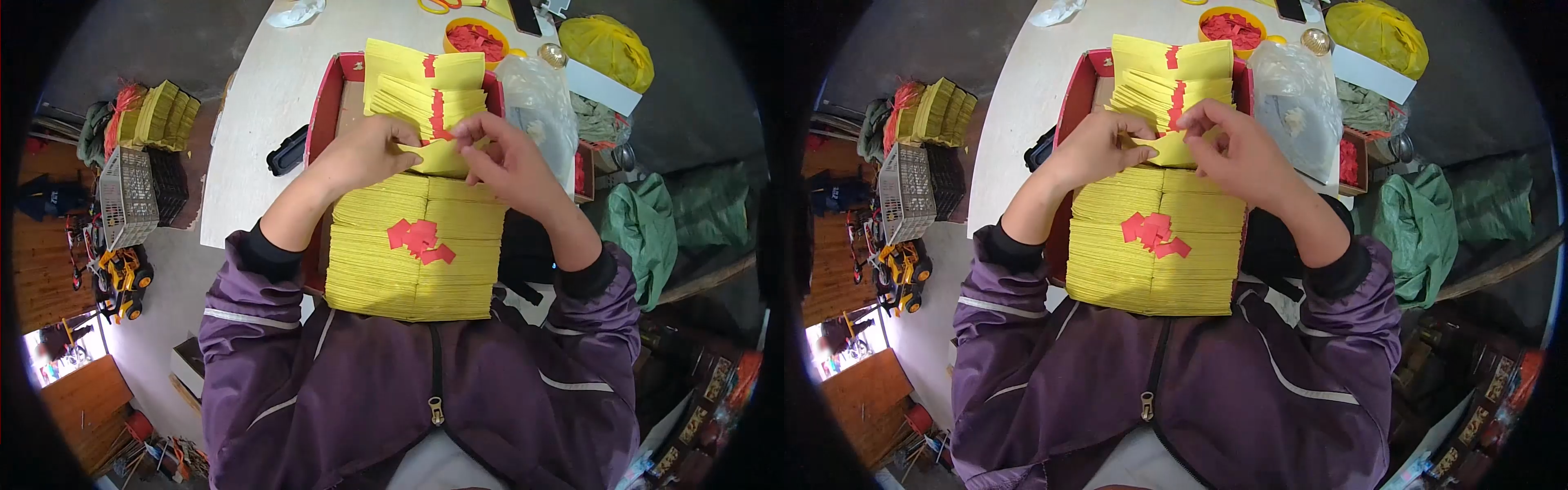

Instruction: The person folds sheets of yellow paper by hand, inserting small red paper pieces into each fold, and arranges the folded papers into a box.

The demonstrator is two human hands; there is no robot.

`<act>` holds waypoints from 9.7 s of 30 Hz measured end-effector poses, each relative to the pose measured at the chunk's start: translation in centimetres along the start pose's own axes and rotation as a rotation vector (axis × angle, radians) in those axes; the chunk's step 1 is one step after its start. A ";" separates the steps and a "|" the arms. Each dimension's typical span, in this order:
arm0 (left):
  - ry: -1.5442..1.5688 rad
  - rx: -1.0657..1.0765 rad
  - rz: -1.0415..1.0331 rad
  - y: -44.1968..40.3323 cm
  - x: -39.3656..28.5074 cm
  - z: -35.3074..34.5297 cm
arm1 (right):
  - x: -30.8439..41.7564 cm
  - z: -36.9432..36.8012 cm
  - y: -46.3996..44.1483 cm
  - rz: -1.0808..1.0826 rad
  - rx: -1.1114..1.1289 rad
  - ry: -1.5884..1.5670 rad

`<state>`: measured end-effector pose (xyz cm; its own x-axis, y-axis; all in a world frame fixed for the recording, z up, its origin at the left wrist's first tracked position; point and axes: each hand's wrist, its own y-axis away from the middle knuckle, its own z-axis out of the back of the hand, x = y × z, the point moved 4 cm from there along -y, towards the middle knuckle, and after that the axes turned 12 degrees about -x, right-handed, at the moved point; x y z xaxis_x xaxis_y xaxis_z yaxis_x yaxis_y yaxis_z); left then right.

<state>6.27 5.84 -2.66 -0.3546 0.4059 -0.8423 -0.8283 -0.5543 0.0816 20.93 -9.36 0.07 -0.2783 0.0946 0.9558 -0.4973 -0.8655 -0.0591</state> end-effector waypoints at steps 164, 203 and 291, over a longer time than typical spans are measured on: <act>-0.047 -0.064 -0.082 0.3 -0.5 -1.2 | 1.0 0.2 -0.2 -0.065 0.010 -0.068; -0.086 -0.176 -0.334 2.1 -4.0 -0.8 | 0.1 -1.5 1.0 0.158 -0.044 0.363; -0.041 -0.354 -0.128 7.0 -1.9 1.0 | 0.0 -2.6 6.5 0.757 0.202 0.492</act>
<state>0.73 1.94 0.06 -0.2809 0.5135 -0.8108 -0.6685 -0.7109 -0.2186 15.51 -13.71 -1.07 -0.8115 -0.3730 0.4498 0.0995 -0.8467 -0.5226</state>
